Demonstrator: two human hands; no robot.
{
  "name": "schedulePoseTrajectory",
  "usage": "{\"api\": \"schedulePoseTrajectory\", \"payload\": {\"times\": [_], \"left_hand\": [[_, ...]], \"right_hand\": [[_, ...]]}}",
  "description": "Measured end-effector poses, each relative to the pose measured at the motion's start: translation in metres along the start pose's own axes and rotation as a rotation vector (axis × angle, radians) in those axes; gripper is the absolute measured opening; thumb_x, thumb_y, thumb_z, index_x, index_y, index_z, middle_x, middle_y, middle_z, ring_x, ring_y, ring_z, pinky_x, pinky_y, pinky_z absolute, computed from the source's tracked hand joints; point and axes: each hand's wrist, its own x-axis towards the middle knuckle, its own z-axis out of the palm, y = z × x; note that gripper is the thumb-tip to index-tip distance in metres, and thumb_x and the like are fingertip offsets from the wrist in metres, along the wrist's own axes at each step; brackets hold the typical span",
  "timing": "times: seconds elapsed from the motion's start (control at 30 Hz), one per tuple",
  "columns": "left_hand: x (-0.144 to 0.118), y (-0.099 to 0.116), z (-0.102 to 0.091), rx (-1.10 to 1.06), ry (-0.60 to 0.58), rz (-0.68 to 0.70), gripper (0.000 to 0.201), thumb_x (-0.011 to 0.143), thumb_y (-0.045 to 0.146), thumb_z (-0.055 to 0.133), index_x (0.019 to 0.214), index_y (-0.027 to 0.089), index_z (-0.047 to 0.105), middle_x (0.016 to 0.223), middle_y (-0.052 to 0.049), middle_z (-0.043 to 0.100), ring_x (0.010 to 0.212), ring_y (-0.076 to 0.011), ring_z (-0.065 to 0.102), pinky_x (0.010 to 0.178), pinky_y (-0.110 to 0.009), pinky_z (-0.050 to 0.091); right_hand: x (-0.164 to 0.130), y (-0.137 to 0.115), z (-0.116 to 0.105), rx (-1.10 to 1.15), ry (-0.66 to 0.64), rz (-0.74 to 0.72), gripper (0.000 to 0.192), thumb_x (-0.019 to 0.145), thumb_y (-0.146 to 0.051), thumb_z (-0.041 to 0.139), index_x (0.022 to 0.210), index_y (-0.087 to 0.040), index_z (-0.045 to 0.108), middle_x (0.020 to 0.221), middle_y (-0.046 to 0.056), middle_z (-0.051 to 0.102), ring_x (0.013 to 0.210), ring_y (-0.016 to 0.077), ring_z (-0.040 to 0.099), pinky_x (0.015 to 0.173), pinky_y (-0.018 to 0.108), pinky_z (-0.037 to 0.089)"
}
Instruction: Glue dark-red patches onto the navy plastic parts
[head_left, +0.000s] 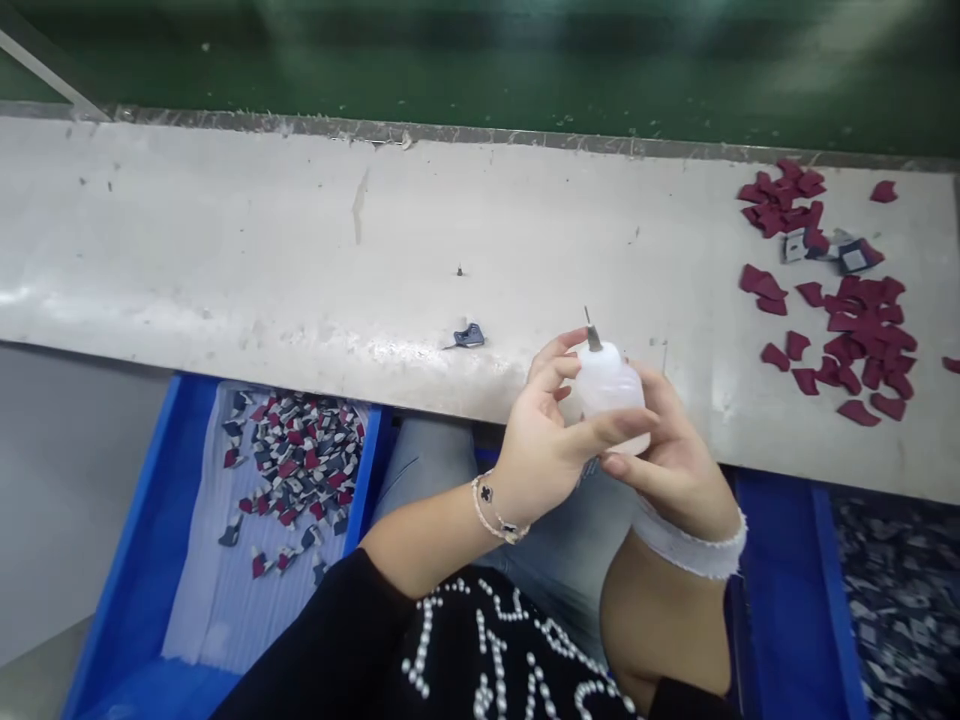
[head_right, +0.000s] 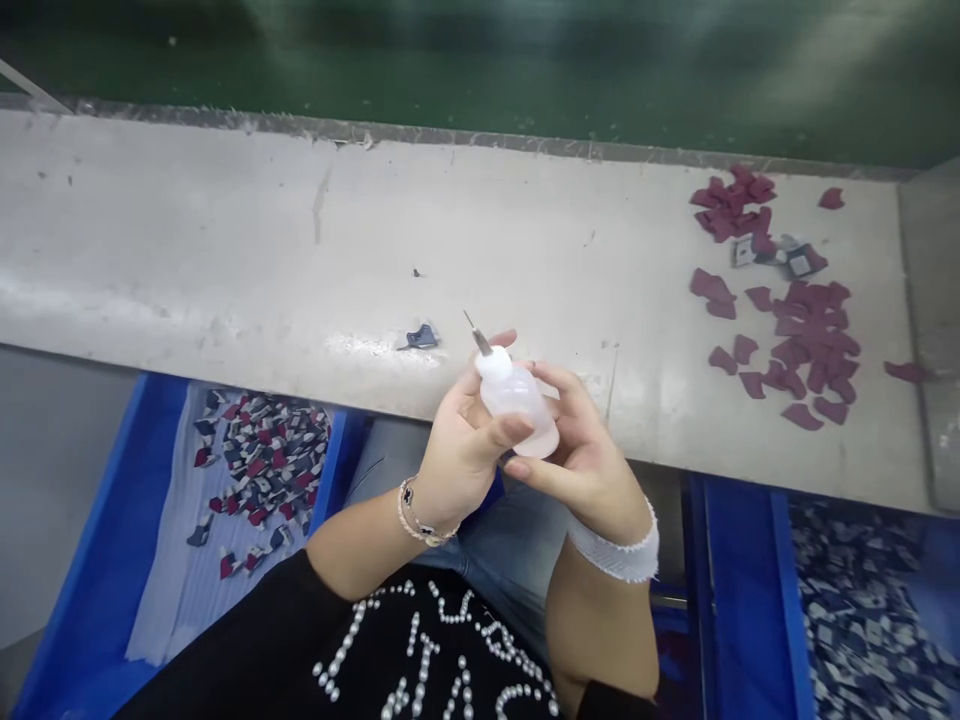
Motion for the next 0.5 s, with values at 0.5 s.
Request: {"api": "schedulePoseTrajectory", "payload": {"times": [0.5], "left_hand": [[0.036, 0.009, -0.106, 1.432, 0.544, 0.056, 0.042, 0.086, 0.046, 0.079, 0.113, 0.021, 0.06, 0.13, -0.016, 0.061, 0.124, -0.0409, 0.052, 0.101, -0.06, 0.038]], "right_hand": [[0.053, -0.04, -0.093, -0.429, 0.317, -0.188, 0.042, 0.072, -0.059, 0.091, 0.092, -0.023, 0.082, 0.081, 0.009, 0.074, 0.064, 0.0203, 0.065, 0.05, 0.036, 0.042]]}}
